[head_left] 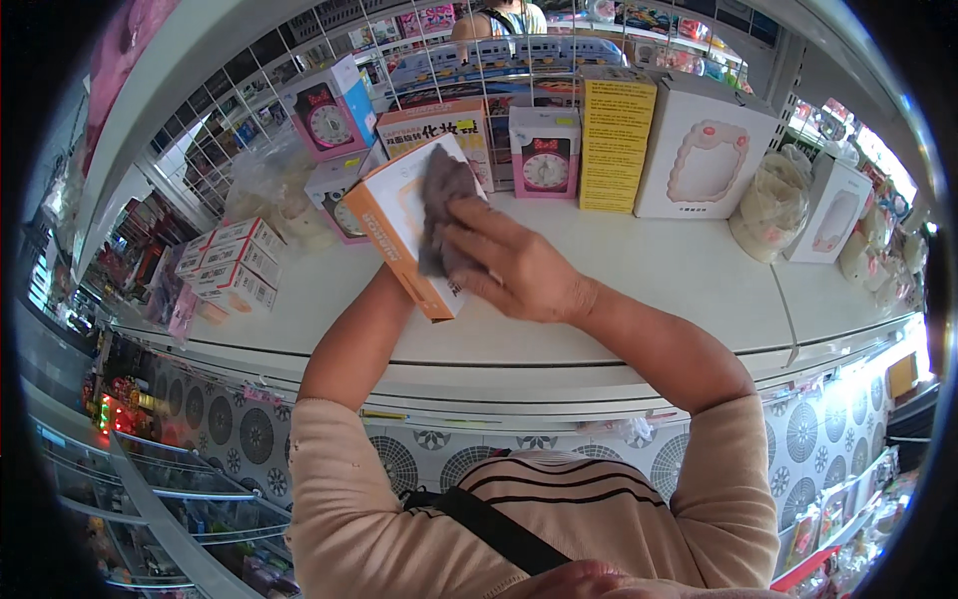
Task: Dusting and cleaning various gift boxes and containers on a retail store shelf using a cloth.
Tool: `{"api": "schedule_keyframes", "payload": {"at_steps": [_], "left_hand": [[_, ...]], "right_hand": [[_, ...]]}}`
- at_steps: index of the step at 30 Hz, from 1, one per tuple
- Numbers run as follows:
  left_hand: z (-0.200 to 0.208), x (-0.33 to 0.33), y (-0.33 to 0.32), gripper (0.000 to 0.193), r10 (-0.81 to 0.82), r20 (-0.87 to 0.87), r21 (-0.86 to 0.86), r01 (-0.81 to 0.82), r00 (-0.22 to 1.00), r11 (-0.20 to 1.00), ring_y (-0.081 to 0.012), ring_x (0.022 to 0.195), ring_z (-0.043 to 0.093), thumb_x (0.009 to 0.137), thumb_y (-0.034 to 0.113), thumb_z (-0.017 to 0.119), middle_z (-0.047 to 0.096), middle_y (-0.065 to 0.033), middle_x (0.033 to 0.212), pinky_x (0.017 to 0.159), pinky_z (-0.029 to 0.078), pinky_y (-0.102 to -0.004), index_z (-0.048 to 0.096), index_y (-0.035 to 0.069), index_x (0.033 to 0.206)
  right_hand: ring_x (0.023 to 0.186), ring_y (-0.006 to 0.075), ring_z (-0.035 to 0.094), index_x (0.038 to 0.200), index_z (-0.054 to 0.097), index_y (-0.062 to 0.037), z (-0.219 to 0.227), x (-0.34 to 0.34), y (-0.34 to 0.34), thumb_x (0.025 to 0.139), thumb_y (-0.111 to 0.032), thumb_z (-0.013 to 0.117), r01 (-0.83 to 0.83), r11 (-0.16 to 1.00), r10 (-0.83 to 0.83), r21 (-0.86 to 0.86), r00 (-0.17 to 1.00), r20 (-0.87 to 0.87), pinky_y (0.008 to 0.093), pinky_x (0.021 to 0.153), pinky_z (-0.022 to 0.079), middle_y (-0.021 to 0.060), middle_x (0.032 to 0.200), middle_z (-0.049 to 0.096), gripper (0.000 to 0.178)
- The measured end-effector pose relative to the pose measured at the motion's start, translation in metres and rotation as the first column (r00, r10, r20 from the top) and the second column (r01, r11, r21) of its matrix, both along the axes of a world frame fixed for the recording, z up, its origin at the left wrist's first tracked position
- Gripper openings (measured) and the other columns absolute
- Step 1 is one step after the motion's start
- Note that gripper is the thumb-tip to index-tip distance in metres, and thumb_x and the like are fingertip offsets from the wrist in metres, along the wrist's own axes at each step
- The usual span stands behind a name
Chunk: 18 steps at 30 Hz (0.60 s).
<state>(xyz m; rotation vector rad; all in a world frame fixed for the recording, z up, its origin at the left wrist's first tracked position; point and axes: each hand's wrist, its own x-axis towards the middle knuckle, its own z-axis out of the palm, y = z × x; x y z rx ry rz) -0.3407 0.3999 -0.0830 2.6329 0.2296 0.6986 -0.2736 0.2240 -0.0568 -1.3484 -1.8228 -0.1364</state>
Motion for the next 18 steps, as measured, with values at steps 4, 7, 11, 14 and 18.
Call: {"api": "schedule_keyframes", "payload": {"at_steps": [4,7,11,14,18], "left_hand": [[-0.056,0.018,0.05,0.042,0.015,0.384,-0.431,0.164,0.923,0.887,-0.0187,0.116,0.043,0.091,0.016,0.05,0.046,-0.0093,0.12,0.097,0.04,-0.0317,0.039,0.002,0.129],[0.011,0.013,-0.01,0.043,-0.236,0.493,-0.292,0.415,0.838,0.862,-0.0192,0.118,0.043,0.09,0.015,0.051,0.045,-0.0096,0.123,0.098,0.039,-0.0332,0.04,0.002,0.129],[-0.038,0.012,0.03,0.043,-0.172,0.494,-0.464,0.426,0.852,0.777,-0.0211,0.116,0.047,0.093,0.029,0.044,0.045,-0.0101,0.127,0.096,0.042,-0.0354,0.04,0.008,0.131],[-0.066,0.023,0.069,0.047,-0.077,0.434,-0.667,0.377,0.898,0.643,-0.0229,0.113,0.05,0.096,0.042,0.036,0.046,-0.0105,0.131,0.094,0.044,-0.0371,0.04,0.013,0.132],[-0.045,0.021,0.074,0.043,0.088,0.74,-0.63,0.642,0.667,0.437,-0.0218,0.101,0.052,0.093,0.045,0.037,0.052,-0.0068,0.111,0.087,0.045,-0.0366,0.046,0.012,0.119]], "right_hand": [[0.125,0.0405,0.04,0.13,0.045,-0.002,0.01,-0.014,-0.001,0.081,-0.008,0.063,-0.11,0.986,0.097,0.128,0.99,0.104,0.0414,0.101,0.039,0.0252,0.136,0.038,0.053],[0.122,0.0391,0.044,0.135,0.04,-0.0026,0.001,0.013,0.004,0.084,-0.005,0.057,0.106,0.98,-0.084,0.166,0.987,-0.135,0.0391,0.1,0.039,0.0249,0.135,0.04,0.054],[0.105,0.0291,0.056,0.134,0.038,0.0007,-0.01,0.026,0.019,0.089,-0.008,0.051,0.032,0.997,-0.046,-0.068,0.974,-0.224,0.0345,0.089,0.045,0.0205,0.115,0.055,0.049],[0.088,0.021,0.061,0.134,0.039,0.0015,-0.018,0.019,0.018,0.089,-0.008,0.051,-0.018,0.975,-0.04,-0.221,0.966,-0.256,0.0312,0.08,0.049,0.0149,0.099,0.059,0.047],[0.075,0.0151,0.062,0.132,0.041,0.0026,0.001,0.02,0.011,0.091,-0.008,0.05,-0.149,0.864,-0.08,-0.481,0.902,-0.424,0.0292,0.07,0.051,0.0107,0.086,0.061,0.044]]}}
